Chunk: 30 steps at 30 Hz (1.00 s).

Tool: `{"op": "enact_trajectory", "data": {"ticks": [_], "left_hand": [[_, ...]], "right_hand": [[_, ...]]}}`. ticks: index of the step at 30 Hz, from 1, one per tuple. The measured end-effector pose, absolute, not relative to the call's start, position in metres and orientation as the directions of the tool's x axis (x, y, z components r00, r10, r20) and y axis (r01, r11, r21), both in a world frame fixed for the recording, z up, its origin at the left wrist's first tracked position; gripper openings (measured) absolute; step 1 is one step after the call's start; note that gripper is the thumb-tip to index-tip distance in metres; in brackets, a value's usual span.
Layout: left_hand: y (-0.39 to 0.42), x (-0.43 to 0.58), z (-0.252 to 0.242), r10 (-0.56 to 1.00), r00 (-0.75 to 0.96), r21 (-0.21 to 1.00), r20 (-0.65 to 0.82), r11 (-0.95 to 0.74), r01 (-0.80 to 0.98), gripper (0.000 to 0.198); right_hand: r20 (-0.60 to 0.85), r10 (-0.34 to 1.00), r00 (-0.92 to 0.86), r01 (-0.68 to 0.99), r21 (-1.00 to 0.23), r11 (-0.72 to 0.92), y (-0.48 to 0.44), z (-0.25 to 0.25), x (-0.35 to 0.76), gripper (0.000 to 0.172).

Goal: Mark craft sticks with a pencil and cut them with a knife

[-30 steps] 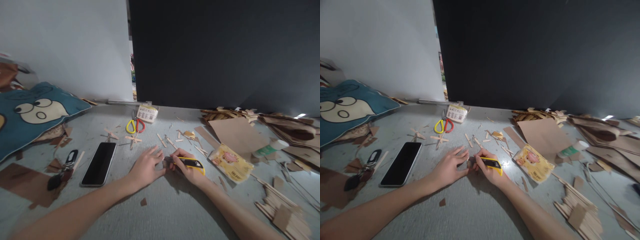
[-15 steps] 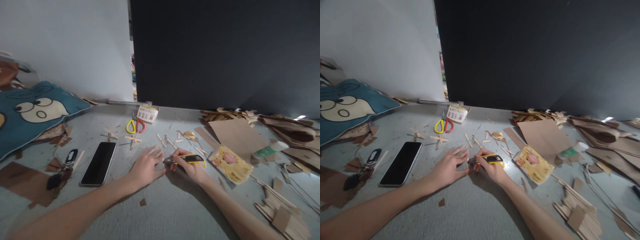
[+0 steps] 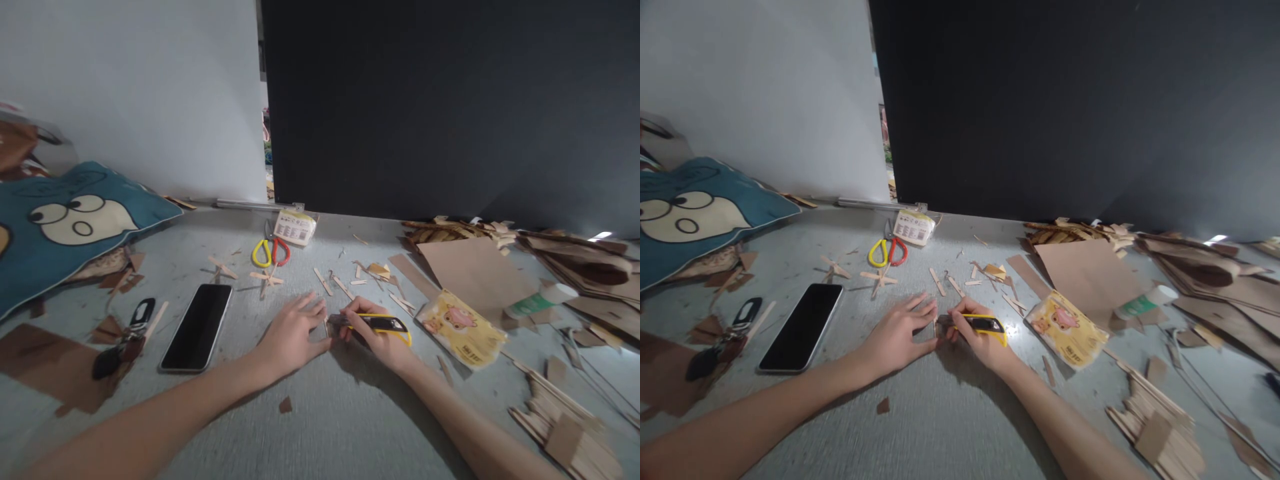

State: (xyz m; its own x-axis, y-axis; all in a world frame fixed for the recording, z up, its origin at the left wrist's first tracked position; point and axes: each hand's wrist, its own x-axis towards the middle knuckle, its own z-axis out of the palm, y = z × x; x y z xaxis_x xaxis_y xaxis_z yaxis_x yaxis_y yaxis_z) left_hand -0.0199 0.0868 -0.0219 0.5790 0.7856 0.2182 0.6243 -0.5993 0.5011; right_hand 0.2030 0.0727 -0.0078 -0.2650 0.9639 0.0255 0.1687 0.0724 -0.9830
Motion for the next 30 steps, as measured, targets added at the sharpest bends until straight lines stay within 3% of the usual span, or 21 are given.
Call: {"op": "enact_trajectory", "data": {"ticks": [11, 16, 20, 25, 28, 30], "left_hand": [[0.086, -0.019, -0.021, 0.797, 0.574, 0.494, 0.190, -0.583, 0.645, 0.055], [0.086, -0.019, -0.021, 0.796, 0.576, 0.475, 0.185, -0.586, 0.657, 0.040], [0.086, -0.019, -0.020, 0.804, 0.561, 0.509, 0.196, -0.572, 0.643, 0.047], [0.087, -0.019, -0.023, 0.830, 0.515, 0.552, 0.211, -0.537, 0.638, 0.061], [0.088, -0.021, -0.028, 0.840, 0.495, 0.564, 0.221, -0.524, 0.638, 0.069], [0.089, -0.021, -0.032, 0.849, 0.477, 0.569, 0.228, -0.514, 0.642, 0.074]], "right_hand": [[-0.033, 0.956, -0.291, 0.073, -0.997, -0.013, 0.080, -0.004, 0.204, 0.042], [0.016, 0.951, -0.309, 0.059, -0.998, 0.036, 0.082, -0.014, 0.209, 0.037], [0.059, 0.982, -0.179, 0.062, -0.996, 0.071, 0.082, -0.023, 0.211, 0.039], [0.126, 0.990, -0.061, 0.194, -0.972, 0.135, 0.080, -0.020, 0.211, 0.038], [0.294, 0.956, -0.015, 0.346, -0.895, 0.281, 0.078, -0.020, 0.210, 0.034], [0.485, 0.874, -0.033, 0.487, -0.756, 0.438, 0.078, -0.024, 0.209, 0.029]]}}
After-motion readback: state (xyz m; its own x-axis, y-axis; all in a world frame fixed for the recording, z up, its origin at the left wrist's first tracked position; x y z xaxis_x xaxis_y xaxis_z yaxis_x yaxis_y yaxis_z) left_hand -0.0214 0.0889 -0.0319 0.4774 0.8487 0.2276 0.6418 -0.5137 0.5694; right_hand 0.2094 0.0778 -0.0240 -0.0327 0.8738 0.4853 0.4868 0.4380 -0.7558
